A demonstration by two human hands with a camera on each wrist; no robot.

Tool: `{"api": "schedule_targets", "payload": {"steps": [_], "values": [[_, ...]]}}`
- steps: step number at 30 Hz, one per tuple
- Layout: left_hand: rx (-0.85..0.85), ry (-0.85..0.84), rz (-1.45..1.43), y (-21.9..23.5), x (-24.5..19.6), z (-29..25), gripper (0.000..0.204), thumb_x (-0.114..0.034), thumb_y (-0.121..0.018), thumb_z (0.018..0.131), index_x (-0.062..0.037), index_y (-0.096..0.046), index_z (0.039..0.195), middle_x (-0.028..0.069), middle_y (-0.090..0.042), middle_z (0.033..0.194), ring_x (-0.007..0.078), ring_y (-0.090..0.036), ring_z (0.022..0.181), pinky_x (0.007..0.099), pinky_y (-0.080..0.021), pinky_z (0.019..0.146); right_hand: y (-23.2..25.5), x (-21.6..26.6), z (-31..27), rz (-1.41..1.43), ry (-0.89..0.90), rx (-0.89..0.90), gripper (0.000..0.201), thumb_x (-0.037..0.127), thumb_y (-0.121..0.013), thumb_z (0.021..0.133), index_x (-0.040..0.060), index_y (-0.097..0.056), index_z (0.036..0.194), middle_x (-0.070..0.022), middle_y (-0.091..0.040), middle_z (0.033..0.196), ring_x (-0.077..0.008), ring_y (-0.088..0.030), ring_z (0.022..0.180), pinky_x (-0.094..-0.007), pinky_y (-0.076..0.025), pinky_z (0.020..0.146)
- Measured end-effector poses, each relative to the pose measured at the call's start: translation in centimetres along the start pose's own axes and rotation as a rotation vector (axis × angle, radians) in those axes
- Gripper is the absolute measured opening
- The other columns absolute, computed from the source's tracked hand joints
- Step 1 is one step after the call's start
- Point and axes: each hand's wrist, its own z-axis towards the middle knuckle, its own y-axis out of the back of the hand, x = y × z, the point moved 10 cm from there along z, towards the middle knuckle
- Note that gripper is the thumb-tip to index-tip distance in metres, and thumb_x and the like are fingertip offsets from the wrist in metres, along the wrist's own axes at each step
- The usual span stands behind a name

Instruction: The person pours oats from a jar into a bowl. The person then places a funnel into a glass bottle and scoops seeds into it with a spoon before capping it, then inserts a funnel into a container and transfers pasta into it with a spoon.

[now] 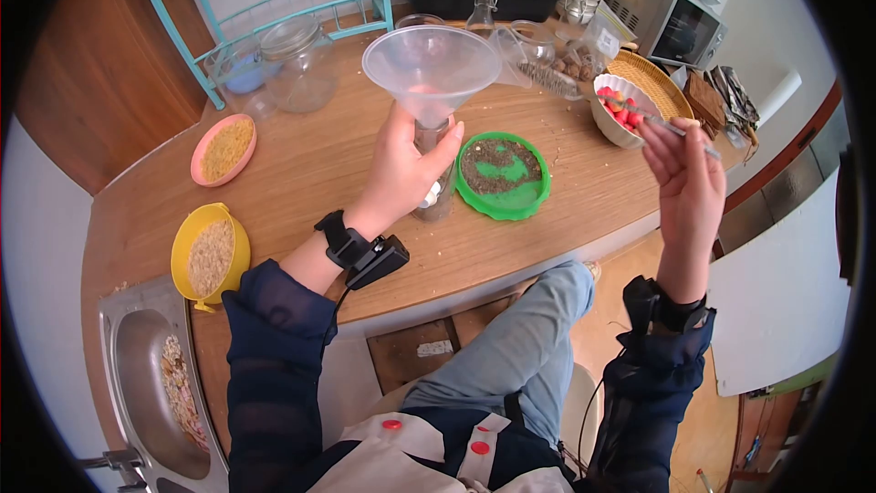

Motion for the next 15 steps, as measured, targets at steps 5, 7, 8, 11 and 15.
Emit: {"api": "schedule_targets", "payload": {"steps": [5, 7, 8, 11, 15], "values": [[0.031, -0.004, 0.025, -0.2, -0.1, 0.0, 0.034, -0.004, -0.053, 0.081, -0.0035, -0.037, 0.111, 0.0004, -0.049, 0.081, 0.0075, -0.049, 0.073, 0.0230, -0.041, 0.065, -2.7, 3.9, 1.8, -0.012, 0.083, 0.050, 0.030, 0.018, -0.037, 0.091, -0.0087, -0.045, 0.103, -0.0237, -0.056, 0.100, -0.0284, -0.057, 0.096, -0.0286, -0.049, 0.078], [0.031, -0.042, 0.057, -0.3, -0.4, 0.0, 0.033, -0.008, -0.052, 0.083, -0.0034, -0.036, 0.112, 0.0010, -0.049, 0.081, 0.0083, -0.049, 0.073, 0.0238, -0.041, 0.066, -4.2, 5.1, 1.9, -0.009, 0.135, 0.076, 0.031, 0.018, -0.038, 0.091, -0.0094, -0.046, 0.102, -0.0244, -0.056, 0.100, -0.0289, -0.057, 0.095, -0.0277, -0.050, 0.076], [0.029, -0.042, 0.058, -0.2, -0.2, 0.0, 0.033, -0.008, -0.052, 0.083, -0.0034, -0.036, 0.112, 0.0010, -0.049, 0.081, 0.0083, -0.049, 0.073, 0.0238, -0.041, 0.066, -4.8, 5.2, 2.0, -0.009, 0.135, 0.078, 0.031, 0.018, -0.038, 0.091, -0.0094, -0.046, 0.102, -0.0244, -0.056, 0.100, -0.0289, -0.057, 0.095, -0.0277, -0.050, 0.076], [0.051, -0.052, -0.059, -0.2, 0.1, 0.1, 0.030, -0.013, -0.048, 0.087, -0.0033, -0.036, 0.112, 0.0019, -0.048, 0.081, 0.0090, -0.049, 0.072, 0.0245, -0.042, 0.066, -6.7, 5.3, 1.9, 0.007, 0.151, 0.124, 0.031, 0.018, -0.038, 0.091, -0.0094, -0.046, 0.102, -0.0243, -0.056, 0.099, -0.0283, -0.058, 0.094, -0.0270, -0.050, 0.075], [0.064, -0.065, -0.030, -0.3, 0.1, 0.1, 0.027, -0.016, -0.045, 0.088, -0.0029, -0.036, 0.111, 0.0028, -0.048, 0.082, 0.0096, -0.049, 0.072, 0.0250, -0.042, 0.066, -8.3, 4.3, 1.5, 0.036, 0.113, 0.177, 0.030, 0.019, -0.038, 0.091, -0.0085, -0.047, 0.101, -0.0236, -0.057, 0.097, -0.0272, -0.059, 0.092, -0.0259, -0.050, 0.074]]}}
